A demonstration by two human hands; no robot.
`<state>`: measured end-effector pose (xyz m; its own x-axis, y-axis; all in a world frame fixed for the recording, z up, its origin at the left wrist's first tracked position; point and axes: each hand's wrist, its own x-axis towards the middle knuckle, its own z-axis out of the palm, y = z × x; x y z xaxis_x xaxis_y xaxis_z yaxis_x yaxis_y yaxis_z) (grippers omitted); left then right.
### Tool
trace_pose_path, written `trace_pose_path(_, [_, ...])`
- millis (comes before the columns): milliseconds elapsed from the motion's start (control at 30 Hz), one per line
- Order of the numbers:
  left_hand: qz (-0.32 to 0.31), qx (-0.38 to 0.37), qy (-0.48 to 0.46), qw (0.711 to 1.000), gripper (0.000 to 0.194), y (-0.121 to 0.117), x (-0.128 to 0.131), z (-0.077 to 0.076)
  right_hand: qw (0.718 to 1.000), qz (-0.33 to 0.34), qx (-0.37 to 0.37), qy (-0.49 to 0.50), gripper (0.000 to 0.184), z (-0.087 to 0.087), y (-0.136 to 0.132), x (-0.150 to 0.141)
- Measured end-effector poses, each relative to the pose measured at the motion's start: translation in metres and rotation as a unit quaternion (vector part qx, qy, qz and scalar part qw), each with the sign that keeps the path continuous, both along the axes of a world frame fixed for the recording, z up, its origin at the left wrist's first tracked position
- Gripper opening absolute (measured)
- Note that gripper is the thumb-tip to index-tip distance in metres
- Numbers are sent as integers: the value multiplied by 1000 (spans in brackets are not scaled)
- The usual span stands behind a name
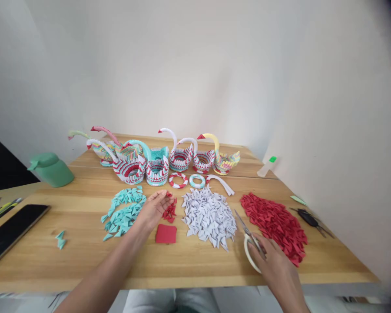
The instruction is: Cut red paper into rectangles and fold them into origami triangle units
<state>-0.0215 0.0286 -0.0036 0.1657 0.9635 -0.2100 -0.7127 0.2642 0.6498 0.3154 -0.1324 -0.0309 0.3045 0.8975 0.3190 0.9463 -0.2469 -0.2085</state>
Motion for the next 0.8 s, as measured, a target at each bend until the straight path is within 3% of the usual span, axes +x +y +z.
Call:
trace_pose_path(200, [8, 37, 43, 998, 24, 0, -5, 3, 999, -8, -31, -22, 33, -10, 12, 8])
trace_pose_path(467, [-37, 46, 71, 996, 29, -3, -3, 5, 994, 94, 58, -12, 36, 11, 16, 10])
trace_pose_path(667, [-47, 109, 181, 976, 26, -10, 4, 9, 977, 188, 86, 55, 31, 26, 34, -32])
trace_pose_path(800, [-79, 201, 328, 920, 20, -14, -2, 29, 946, 278, 56, 156, 25, 45, 39, -75])
